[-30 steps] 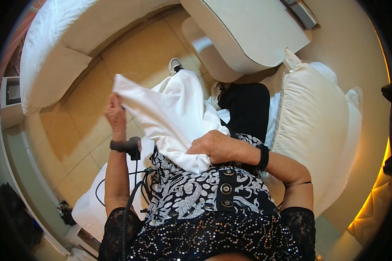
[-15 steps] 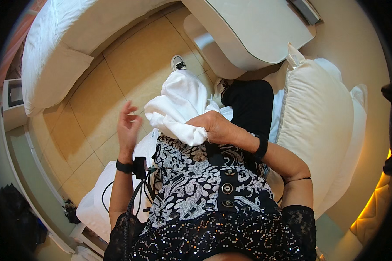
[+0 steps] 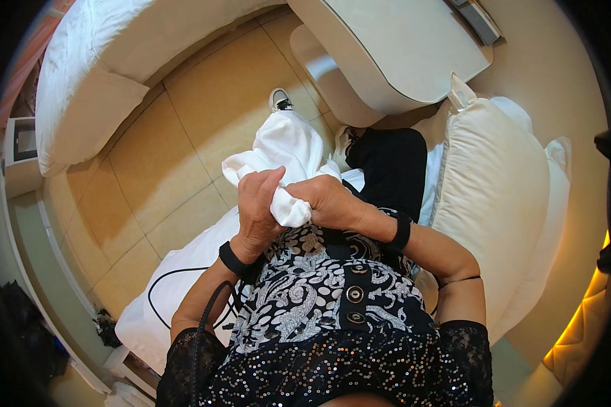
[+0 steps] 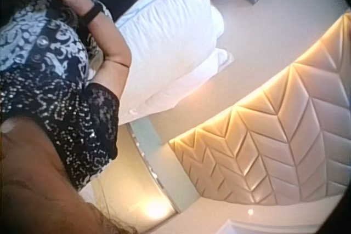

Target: The person inserts a white pillow into a white pillowcase on a bed. They open the pillowcase, insert the pillow, adjust the fabric, and smooth the pillowcase over the pillow.

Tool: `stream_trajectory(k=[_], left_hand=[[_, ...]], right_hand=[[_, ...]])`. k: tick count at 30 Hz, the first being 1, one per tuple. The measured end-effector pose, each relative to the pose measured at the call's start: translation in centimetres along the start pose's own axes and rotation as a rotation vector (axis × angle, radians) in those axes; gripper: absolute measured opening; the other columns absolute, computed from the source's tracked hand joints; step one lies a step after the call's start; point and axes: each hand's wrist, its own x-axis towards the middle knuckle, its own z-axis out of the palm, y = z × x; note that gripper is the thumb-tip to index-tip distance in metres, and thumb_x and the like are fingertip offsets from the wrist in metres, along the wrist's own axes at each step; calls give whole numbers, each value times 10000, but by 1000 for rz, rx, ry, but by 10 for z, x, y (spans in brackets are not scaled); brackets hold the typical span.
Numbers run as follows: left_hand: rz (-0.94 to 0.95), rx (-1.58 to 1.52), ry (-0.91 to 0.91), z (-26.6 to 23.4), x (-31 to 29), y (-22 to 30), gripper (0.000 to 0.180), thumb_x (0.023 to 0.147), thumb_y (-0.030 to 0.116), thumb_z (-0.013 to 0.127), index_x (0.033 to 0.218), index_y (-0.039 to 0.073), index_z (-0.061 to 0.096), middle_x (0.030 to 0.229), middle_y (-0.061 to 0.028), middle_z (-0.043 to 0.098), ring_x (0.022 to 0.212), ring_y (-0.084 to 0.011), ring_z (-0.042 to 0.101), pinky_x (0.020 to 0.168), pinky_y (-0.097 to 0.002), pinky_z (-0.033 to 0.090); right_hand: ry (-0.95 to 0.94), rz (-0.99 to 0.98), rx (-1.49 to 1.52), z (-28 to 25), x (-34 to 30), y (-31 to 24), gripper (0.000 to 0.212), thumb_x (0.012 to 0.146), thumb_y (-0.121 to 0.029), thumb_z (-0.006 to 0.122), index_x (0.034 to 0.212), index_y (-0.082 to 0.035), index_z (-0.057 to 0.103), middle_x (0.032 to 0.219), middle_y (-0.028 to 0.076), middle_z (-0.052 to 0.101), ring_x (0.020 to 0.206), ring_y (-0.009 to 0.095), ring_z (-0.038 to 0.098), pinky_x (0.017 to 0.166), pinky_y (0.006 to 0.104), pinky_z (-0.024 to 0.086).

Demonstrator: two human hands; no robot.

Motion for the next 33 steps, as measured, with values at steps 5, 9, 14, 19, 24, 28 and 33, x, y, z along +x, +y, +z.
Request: stream_trajectory(k=[5,9,14,19,24,28,33], left_hand=[[-88,69,47,-1,-19,-29,390,616,133,726,951,49,545,875,-127,567,842,-323,533,764,-405,409],[-130,75,65,-9,-24,-35,236,618,35,650,819,57,529,819,-131,547,805,-327,522,718,-389,410],[-53,-56,-76,-22,-29,-26,239,597,-75,552,809,31,527,777,-137,545,737,-336,537,655,-387,433],[-116,-269,-573,-27,-18,-1,245,667,-40,574,900,26,537,799,-136,550,701,-344,566,605,-387,456],[-140,-246,-666,-19,-12,1,296,679,4,607,964,49,541,823,-137,557,727,-349,577,609,-402,463],[-130,-248,-681,-12,-8,7,309,673,18,622,970,69,554,820,-127,567,729,-343,581,611,-399,468],[-189,-11,-499,-4,-18,-6,253,665,9,618,905,72,564,799,-121,571,728,-339,581,613,-401,467]], right_hand=[[-49,14,-90,3,-6,-2,140,673,-52,623,800,-74,568,719,152,613,742,361,606,625,424,466],[-122,38,-187,-5,-18,6,152,665,-46,616,800,-62,547,720,153,606,734,362,603,617,431,463],[-36,70,-504,-27,-51,38,143,653,-36,605,762,-49,513,747,144,584,735,346,598,615,419,479],[180,126,-693,-50,-76,72,170,628,-44,634,748,-65,516,755,110,547,721,298,568,613,385,479],[218,101,-625,-55,-93,67,183,614,-14,626,754,-65,520,755,106,532,732,317,551,638,392,438],[152,68,-517,-52,-94,58,185,607,-15,620,756,-60,521,749,105,534,733,329,546,648,393,406],[106,134,-258,-40,-104,61,128,666,-39,604,786,-41,562,731,130,560,707,339,560,618,381,426]])
